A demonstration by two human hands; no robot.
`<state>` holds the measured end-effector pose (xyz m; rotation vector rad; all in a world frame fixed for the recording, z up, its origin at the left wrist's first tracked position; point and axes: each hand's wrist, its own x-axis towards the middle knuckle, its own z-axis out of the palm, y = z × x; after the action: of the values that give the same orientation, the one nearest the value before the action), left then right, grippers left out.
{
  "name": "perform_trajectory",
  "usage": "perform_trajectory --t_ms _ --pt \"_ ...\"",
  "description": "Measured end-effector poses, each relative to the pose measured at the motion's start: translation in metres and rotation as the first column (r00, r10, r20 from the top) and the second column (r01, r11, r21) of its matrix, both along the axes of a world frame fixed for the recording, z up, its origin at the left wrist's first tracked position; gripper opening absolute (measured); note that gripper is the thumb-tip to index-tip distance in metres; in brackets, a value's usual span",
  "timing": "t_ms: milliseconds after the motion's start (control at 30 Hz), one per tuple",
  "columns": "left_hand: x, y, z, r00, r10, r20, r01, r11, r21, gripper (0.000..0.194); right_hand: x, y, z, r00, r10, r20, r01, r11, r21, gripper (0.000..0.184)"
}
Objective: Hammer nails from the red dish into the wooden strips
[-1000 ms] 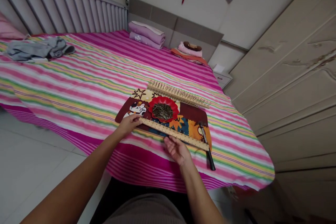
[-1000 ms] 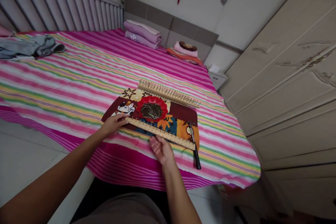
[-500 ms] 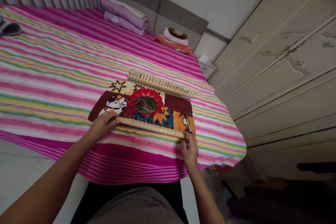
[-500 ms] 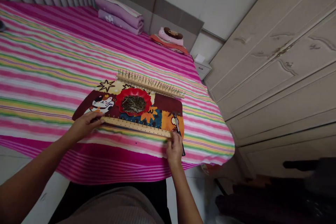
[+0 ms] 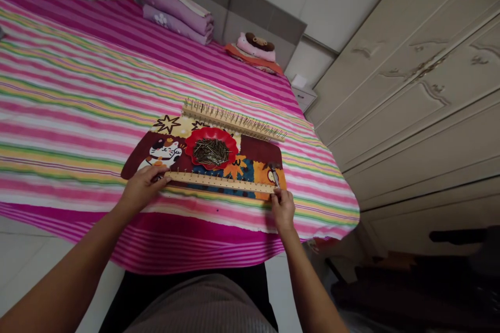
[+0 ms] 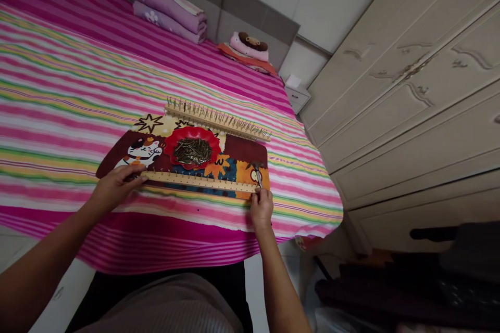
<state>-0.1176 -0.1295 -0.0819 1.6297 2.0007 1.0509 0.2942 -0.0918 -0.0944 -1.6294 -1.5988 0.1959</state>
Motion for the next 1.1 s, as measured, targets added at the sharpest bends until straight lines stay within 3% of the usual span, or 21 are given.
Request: perform_trajectory --t_ms 133,467,600,667,867,1000,1100 --pt "0.000 -0.001 -0.003 1.000 0.015 -0.008 -0.015 0.999 0.030 0.041 -0.001 0.007 0.000 1.000 0.026 0.016 -0.026 1.000 0.001 0.015" --pt "0.001 0.002 0.000 0.999 0.046 -0.019 -0.046 0.999 0.023 0.042 0.010 -0.007 -0.007 1.000 0.023 0.014 -0.024 0.999 0.033 0.023" --pt "0.000 -0.004 -0.008 0.994 0.052 0.097 -0.056 0.997 0.045 0.052 0.031 -0.005 -0.016 0.992 -0.071 0.106 0.067 0.997 0.045 0.024" --pt "0.001 -0.009 -0.011 0.985 0.053 0.165 -0.064 0.996 0.062 0.055 0.039 -0.003 -0.021 0.987 -0.053 0.151 0.054 0.999 -0.001 0.028" --pt "0.003 -0.016 -0.014 0.966 0.234 0.112 -0.244 0.966 0.087 0.044 0.042 0.008 -0.023 0.971 0.045 0.233 -0.026 0.996 -0.085 0.040" --pt "0.002 -0.015 -0.012 0.958 0.269 0.103 -0.275 0.960 0.044 0.041 0.043 0.019 -0.011 0.983 0.085 0.160 -0.056 0.983 -0.176 0.047" --pt "0.004 -0.015 0.003 0.934 0.342 0.105 -0.346 0.938 0.022 0.039 0.046 0.021 -0.001 0.998 0.037 -0.046 -0.049 0.962 -0.270 0.046"
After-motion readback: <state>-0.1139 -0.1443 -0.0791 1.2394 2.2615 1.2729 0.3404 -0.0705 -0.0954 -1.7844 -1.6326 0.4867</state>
